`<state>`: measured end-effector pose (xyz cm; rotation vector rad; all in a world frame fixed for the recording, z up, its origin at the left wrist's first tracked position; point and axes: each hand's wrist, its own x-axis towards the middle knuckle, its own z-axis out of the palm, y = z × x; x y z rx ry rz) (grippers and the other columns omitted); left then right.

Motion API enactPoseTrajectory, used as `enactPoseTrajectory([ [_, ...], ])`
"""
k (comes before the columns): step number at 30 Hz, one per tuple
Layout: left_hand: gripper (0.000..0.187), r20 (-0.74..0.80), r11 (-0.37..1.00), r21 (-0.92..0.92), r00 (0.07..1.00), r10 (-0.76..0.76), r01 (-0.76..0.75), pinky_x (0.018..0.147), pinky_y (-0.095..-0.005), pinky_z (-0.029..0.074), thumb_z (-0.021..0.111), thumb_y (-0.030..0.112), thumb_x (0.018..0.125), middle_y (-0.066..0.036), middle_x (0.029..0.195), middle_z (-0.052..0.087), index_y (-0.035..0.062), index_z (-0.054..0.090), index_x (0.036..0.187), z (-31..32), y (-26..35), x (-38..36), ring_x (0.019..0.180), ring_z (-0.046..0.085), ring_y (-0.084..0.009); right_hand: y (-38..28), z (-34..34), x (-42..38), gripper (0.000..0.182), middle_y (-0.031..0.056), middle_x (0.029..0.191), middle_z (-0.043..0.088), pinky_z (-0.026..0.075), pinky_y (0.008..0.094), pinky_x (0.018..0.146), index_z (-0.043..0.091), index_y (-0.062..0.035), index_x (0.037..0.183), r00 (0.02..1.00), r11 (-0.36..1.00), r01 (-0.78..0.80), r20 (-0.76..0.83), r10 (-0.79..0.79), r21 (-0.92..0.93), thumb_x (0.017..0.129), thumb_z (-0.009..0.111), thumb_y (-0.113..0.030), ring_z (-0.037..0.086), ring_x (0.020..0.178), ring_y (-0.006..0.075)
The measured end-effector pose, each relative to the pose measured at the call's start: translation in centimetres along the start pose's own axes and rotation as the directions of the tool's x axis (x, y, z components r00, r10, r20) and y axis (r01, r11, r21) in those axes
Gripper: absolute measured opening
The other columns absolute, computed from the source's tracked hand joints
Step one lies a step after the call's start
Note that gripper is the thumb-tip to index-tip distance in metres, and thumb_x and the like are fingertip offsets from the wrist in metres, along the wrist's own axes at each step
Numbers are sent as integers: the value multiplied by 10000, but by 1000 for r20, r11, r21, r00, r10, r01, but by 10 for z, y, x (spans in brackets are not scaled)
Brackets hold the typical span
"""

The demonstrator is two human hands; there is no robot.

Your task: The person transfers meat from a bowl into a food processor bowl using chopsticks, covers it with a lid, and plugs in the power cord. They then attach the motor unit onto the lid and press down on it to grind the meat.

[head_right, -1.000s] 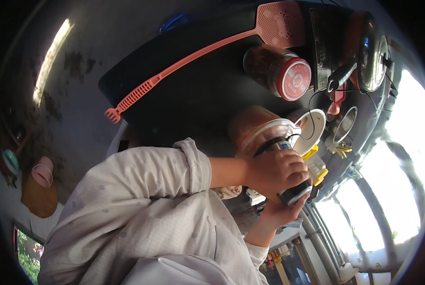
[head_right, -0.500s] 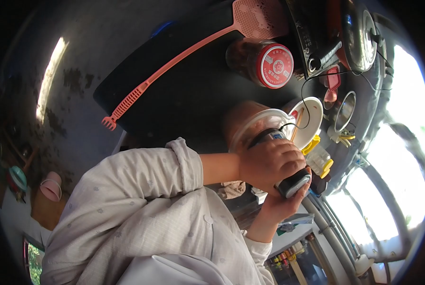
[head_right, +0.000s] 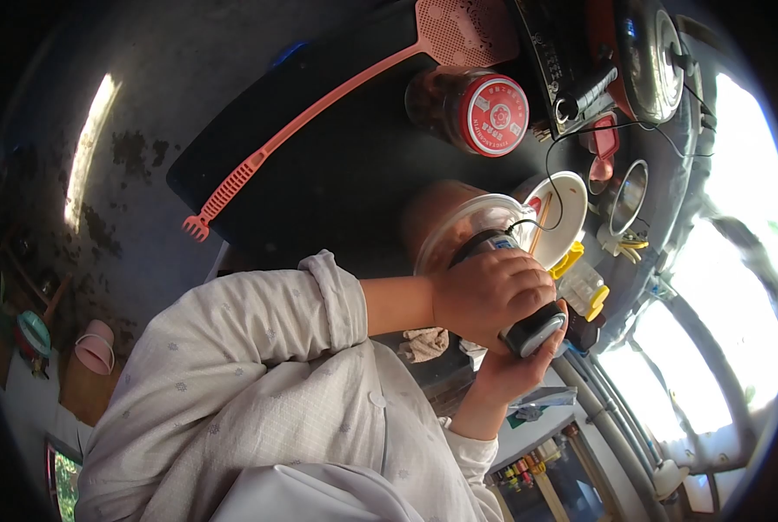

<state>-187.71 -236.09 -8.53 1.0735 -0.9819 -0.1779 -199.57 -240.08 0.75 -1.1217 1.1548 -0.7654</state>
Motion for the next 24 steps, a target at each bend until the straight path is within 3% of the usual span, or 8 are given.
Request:
enactPoseTrajectory([
  [12, 806, -5, 1000, 10, 1000, 0, 0, 976, -480, 461, 840, 417, 565, -183, 1123, 613, -11, 511, 1164, 1, 0, -1, 1076, 614, -358, 2, -5, 1, 472, 130, 1408, 470, 384, 422, 1101, 385, -60, 1438, 998, 1000, 30, 63, -29, -5, 1044, 356, -320, 458, 1316, 272],
  [24, 763, -22, 1000, 10, 1000, -4, 4, 962, -474, 469, 824, 391, 562, -165, 1102, 616, 7, 530, 1152, 2, -1, 0, 1045, 620, -350, 2, 2, -1, 462, 115, 1379, 514, 415, 436, 1069, 415, -79, 1424, 1000, 1000, 24, 20, -24, -2, 1036, 326, -314, 498, 1286, 269],
])
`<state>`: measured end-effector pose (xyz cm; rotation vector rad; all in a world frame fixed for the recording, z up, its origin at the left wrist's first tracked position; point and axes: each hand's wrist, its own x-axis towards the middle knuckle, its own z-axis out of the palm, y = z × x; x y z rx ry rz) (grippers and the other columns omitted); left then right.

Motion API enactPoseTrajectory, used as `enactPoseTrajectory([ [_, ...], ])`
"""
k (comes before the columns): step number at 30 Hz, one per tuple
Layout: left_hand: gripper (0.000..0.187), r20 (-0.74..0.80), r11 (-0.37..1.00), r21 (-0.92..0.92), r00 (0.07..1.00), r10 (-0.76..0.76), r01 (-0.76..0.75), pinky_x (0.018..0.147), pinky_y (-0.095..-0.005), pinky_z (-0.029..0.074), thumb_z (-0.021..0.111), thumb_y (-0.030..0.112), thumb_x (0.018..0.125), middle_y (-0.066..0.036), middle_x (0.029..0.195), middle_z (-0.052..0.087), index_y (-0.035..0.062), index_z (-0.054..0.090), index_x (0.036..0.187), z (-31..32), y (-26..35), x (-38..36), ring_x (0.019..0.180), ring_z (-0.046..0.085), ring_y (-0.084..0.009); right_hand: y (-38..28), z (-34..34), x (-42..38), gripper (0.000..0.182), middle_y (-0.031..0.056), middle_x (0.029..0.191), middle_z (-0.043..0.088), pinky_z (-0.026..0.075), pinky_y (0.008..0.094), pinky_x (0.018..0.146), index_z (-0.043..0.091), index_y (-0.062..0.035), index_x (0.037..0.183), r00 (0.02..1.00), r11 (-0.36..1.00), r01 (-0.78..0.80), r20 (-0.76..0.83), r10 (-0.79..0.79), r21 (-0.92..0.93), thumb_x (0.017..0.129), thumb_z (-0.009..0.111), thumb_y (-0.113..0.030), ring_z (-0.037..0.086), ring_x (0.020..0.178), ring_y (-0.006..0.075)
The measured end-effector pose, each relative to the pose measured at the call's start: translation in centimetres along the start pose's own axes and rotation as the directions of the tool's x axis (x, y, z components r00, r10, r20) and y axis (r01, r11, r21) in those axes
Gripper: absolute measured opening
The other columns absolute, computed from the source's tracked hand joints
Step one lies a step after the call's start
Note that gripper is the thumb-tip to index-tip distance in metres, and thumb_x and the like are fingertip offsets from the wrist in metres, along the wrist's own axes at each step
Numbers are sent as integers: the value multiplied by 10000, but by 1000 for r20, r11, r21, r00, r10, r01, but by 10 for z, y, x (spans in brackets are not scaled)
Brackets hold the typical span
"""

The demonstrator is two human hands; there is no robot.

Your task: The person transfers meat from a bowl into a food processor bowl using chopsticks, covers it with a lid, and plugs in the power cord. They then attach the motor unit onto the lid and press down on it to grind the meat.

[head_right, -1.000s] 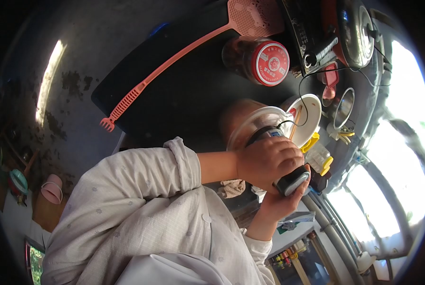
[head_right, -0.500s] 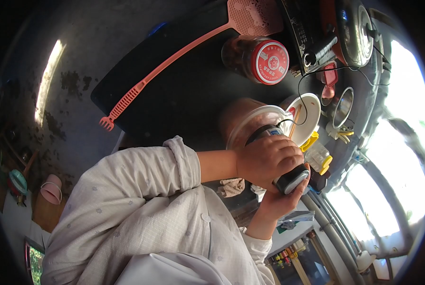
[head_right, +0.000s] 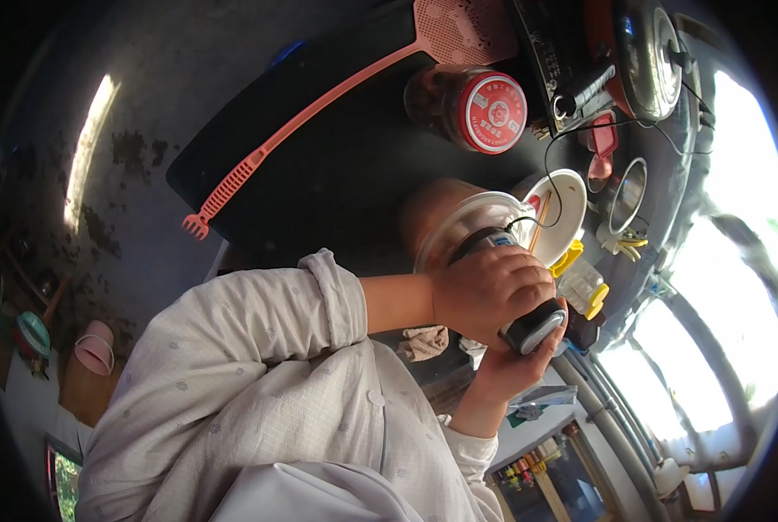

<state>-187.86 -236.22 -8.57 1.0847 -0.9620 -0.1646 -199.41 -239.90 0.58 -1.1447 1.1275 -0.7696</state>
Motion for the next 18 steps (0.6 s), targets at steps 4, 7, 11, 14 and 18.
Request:
enactPoseTrajectory([
  [4, 749, -20, 1000, 2, 1000, 3, -3, 947, -468, 467, 809, 401, 557, -164, 1066, 628, 1, 556, 1137, 4, -1, 0, 1021, 622, -353, 0, -1, 1, 460, 116, 1376, 517, 414, 439, 1070, 416, -79, 1420, 1000, 1000, -3, -5, 3, 7, 1037, 329, -320, 499, 1285, 270],
  [7, 746, 7, 1000, -3, 1000, -7, 7, 957, -472, 476, 817, 374, 559, -171, 1090, 628, -5, 551, 1143, 1, 0, 0, 1043, 626, -349, 0, 0, 1, 457, 118, 1369, 522, 419, 436, 1066, 419, -75, 1412, 1000, 1000, -1, -10, 1, -3, 1042, 330, -328, 505, 1278, 267],
  [11, 730, 8, 1000, 5, 1000, -4, 4, 957, -474, 485, 816, 352, 567, -177, 1095, 630, -12, 552, 1142, -2, 1, 1, 1046, 632, -350, 0, 1, 0, 454, 121, 1356, 531, 426, 430, 1062, 425, -68, 1402, 1000, 1000, 6, -5, -6, -6, 1049, 331, -337, 514, 1267, 262],
  [14, 726, 3, 1000, 7, 1000, -2, 2, 955, -473, 488, 814, 347, 569, -180, 1092, 631, -14, 550, 1141, -2, 1, 1, 1041, 635, -351, 0, 2, 0, 454, 122, 1351, 534, 428, 427, 1061, 427, -67, 1399, 1000, 1000, 12, -11, -12, -11, 1050, 332, -340, 517, 1264, 260],
  [18, 720, 0, 1000, 6, 1000, -1, 1, 953, -471, 489, 812, 345, 571, -177, 1088, 631, -12, 551, 1139, -2, 1, 1, 1039, 635, -351, 0, 2, 0, 457, 123, 1355, 530, 422, 428, 1065, 426, -65, 1399, 1000, 1000, 4, -15, -4, -2, 1048, 337, -342, 510, 1272, 258],
])
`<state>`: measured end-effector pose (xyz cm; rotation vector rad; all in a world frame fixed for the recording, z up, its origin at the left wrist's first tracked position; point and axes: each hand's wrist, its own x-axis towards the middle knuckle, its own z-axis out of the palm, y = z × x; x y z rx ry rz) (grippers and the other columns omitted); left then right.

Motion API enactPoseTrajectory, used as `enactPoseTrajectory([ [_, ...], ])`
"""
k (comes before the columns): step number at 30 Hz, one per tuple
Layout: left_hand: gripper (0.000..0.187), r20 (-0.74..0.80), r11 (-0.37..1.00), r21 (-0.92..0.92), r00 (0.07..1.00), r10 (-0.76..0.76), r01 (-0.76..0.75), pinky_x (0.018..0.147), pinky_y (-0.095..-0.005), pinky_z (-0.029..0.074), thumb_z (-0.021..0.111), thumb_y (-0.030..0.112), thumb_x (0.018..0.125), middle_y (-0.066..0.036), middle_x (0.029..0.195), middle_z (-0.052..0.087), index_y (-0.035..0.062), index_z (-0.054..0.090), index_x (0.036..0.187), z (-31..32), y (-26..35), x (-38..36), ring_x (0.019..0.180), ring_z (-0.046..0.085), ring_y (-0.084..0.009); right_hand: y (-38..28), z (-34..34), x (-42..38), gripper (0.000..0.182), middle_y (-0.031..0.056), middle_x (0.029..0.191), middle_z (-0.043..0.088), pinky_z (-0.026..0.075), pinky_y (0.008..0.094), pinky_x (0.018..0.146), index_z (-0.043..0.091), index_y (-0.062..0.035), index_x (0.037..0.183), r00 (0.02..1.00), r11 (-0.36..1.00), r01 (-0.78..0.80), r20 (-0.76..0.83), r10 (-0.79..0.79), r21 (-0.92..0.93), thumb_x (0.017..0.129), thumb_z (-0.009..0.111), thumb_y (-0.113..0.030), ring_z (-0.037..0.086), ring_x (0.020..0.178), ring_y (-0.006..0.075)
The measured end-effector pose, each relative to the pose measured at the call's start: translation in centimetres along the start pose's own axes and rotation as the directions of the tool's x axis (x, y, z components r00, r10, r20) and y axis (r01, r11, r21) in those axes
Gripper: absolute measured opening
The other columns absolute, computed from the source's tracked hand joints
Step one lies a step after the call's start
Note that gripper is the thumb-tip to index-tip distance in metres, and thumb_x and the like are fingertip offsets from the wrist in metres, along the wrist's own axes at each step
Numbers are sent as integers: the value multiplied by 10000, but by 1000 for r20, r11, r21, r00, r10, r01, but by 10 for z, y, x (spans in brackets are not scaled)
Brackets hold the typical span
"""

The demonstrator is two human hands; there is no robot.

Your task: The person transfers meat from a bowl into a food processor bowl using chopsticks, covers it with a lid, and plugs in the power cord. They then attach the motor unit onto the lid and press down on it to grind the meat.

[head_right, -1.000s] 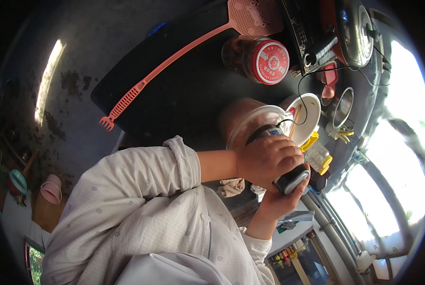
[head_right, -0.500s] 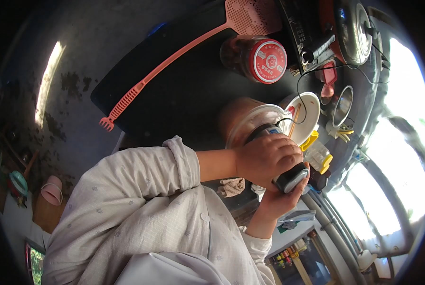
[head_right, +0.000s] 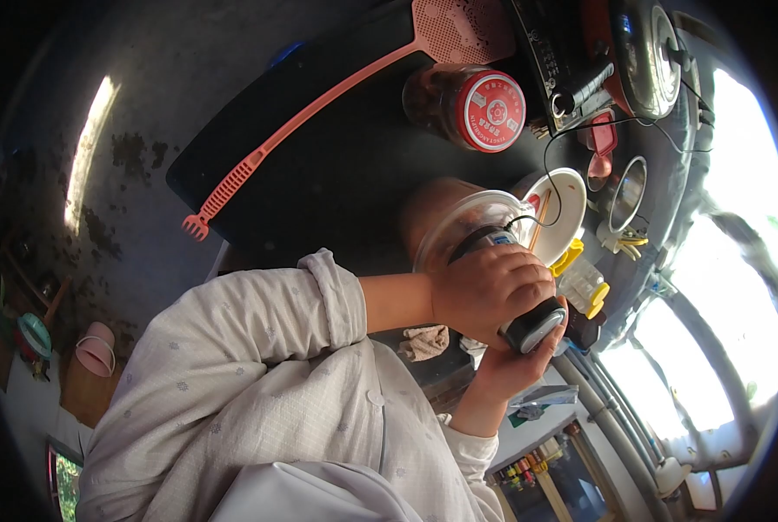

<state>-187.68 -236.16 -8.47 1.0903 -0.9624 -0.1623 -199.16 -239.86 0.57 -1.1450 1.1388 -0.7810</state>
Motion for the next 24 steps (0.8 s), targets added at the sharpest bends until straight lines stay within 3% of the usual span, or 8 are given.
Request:
enactPoseTrajectory([
  [24, 775, 48, 999, -31, 999, -7, 8, 962, -475, 479, 832, 326, 532, -168, 1110, 615, -7, 535, 1166, 0, 0, 1, 1047, 621, -346, 0, -3, 2, 455, 112, 1384, 511, 416, 424, 1071, 420, -81, 1416, 999, 1000, 7, 42, -7, -12, 1041, 358, -332, 493, 1289, 263],
])
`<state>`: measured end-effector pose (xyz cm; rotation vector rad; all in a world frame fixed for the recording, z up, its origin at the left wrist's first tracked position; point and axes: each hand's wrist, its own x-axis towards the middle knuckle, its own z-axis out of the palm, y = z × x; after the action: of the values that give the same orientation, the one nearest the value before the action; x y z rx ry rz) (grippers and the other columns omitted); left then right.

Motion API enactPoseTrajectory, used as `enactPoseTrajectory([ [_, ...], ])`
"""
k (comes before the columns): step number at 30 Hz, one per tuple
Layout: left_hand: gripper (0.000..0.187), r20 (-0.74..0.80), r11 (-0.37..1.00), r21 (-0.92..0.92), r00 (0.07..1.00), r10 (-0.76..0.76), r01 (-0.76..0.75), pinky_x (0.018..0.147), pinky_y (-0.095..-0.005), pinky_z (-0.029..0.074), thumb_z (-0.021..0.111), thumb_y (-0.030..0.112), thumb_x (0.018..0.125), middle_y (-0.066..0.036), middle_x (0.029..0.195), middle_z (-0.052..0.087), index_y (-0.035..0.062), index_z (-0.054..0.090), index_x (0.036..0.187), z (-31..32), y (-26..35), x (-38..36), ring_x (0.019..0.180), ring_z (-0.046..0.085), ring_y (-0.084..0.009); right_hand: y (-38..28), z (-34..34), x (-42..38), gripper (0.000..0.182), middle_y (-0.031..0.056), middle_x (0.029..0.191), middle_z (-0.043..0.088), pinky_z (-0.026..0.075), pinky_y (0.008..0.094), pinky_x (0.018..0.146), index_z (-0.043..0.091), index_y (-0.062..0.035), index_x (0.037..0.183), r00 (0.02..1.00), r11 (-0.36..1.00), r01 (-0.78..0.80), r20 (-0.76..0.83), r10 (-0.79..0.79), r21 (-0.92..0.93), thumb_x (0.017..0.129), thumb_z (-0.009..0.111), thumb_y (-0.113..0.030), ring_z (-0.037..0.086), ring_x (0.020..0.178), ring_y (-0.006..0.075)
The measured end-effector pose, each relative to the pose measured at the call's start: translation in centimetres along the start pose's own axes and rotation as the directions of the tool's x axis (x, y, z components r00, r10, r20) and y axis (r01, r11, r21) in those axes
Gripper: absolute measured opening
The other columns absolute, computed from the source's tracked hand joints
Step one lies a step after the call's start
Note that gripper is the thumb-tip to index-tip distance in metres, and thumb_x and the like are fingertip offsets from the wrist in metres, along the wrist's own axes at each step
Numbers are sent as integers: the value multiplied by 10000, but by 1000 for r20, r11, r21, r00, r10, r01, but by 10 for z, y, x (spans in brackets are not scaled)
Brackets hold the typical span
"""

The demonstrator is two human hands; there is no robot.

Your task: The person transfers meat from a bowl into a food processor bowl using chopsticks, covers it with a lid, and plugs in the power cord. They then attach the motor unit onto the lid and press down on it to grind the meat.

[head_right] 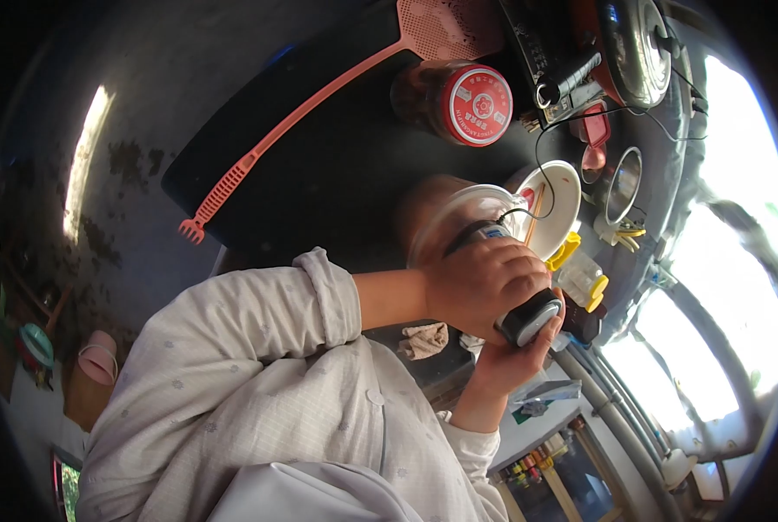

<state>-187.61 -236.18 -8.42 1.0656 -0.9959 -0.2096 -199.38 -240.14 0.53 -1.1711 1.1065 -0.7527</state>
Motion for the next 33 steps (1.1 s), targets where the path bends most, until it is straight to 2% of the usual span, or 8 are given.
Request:
enactPoseTrajectory([
  [9, 781, -11, 1000, 10, 1000, 2, -2, 969, -478, 475, 827, 334, 540, -165, 1120, 614, -6, 532, 1178, 0, 0, -1, 1053, 620, -345, 1, 4, 0, 455, 99, 1378, 520, 423, 426, 1066, 428, -82, 1414, 1000, 1000, 17, -22, -17, -16, 1042, 362, -336, 506, 1277, 258],
  [18, 742, 1, 1000, 10, 1000, -9, 9, 950, -466, 490, 826, 322, 546, -158, 1106, 625, 7, 546, 1156, 1, -1, 1, 1033, 629, -339, 2, -1, 0, 447, 101, 1368, 529, 434, 428, 1054, 438, -81, 1409, 998, 999, -13, -64, 17, 53, 1040, 371, -325, 514, 1268, 254],
  [21, 735, -11, 1000, 10, 1000, -13, 13, 953, -461, 491, 831, 330, 540, -154, 1107, 628, 18, 552, 1145, 0, 0, 2, 1029, 630, -335, 1, 8, -2, 461, 145, 1400, 482, 355, 421, 1117, 425, -43, 1392, 1000, 998, 5, -22, -4, 63, 1045, 351, -337, 462, 1308, 276],
  [28, 756, 15, 999, 42, 1000, -19, 18, 965, -465, 483, 850, 331, 539, -146, 1142, 614, 35, 529, 1157, -2, 3, 4, 1046, 622, -336, 2, 22, 1, 474, 158, 1425, 464, 283, 425, 1159, 457, -10, 1363, 997, 996, 77, 28, -78, 36, 1030, 345, -328, 414, 1348, 276],
  [33, 769, 17, 999, 48, 1000, -18, 17, 958, -467, 478, 861, 290, 544, -138, 1144, 610, 48, 500, 1178, -1, 5, 5, 1049, 618, -331, 0, 32, -1, 505, 167, 1355, 512, 396, 383, 1084, 475, 36, 1343, 994, 994, 110, -24, -110, 16, 1015, 364, -331, 508, 1250, 251],
])
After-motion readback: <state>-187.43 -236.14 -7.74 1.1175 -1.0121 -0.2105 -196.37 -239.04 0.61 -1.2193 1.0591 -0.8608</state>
